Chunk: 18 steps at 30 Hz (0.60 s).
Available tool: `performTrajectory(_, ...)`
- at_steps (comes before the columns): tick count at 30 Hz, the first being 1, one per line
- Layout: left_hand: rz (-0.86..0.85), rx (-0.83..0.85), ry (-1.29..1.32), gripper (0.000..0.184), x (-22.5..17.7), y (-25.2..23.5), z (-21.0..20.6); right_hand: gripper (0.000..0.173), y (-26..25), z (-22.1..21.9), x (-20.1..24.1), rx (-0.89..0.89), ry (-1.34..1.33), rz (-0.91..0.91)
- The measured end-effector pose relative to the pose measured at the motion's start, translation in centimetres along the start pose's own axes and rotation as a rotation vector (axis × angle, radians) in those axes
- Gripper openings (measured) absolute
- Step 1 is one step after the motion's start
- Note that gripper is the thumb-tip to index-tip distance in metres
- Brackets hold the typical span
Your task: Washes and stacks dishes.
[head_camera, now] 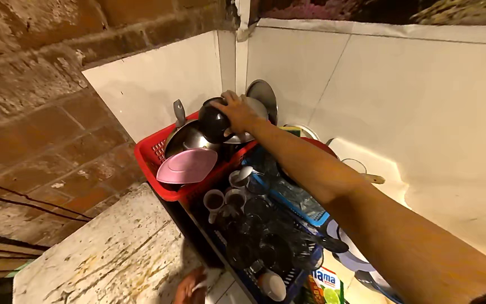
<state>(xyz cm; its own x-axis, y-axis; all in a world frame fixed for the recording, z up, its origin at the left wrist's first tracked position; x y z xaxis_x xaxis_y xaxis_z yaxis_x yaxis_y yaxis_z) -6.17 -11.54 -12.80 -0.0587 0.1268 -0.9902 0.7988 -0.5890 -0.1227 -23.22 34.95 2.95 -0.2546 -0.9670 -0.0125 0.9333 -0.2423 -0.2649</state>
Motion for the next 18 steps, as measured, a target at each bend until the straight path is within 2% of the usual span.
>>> performTrajectory(2,-0.044,0.013,-0.050,0.035,-1.5,-2.9,-1.4,0.108,1.5,0.7,-0.9,-0.044,-0.107,-0.082)
performTrajectory(5,-0.092,0.025,-0.226,0.037,-2.8,-8.1,-3.1,0.078,5.6,2.3,-1.9,-0.149,-0.229,-0.170)
performTrajectory(7,-0.082,0.054,-0.283,0.039,-3.4,-12.3,-4.4,0.069,8.7,2.8,-2.3,-0.186,-0.280,-0.213)
performTrajectory(10,-0.042,0.086,-0.433,0.044,-5.0,-19.3,-6.6,0.064,11.9,2.9,-2.5,-0.062,-0.424,-0.330)
performTrajectory(13,-0.178,0.018,-0.630,0.057,-4.7,-25.8,-8.3,0.056,12.4,1.0,-2.9,0.078,-0.676,-0.433)
performTrajectory(16,-0.329,-0.103,-0.806,0.078,-4.0,-29.8,-9.7,0.047,10.8,-2.1,-2.8,0.054,-0.751,-0.430)
performTrajectory(18,-0.346,-0.141,-0.839,0.091,-3.2,-31.3,-10.2,0.048,8.9,-3.6,-2.7,0.024,-0.773,-0.379)
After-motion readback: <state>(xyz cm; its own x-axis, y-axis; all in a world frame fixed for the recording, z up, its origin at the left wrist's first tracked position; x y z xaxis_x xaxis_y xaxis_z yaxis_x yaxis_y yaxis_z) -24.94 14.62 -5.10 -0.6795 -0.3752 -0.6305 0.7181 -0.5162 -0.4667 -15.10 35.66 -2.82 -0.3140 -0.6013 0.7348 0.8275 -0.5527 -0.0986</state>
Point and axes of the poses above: each hand's wrist, its own y-axis away from the middle knuckle, its own z-axis out of the back of the hand, x = y × z, the point moved 3 cm from there along -y, towards the middle knuckle, and after that the axes turned 4 degrees about y, right-handed, at the moved point
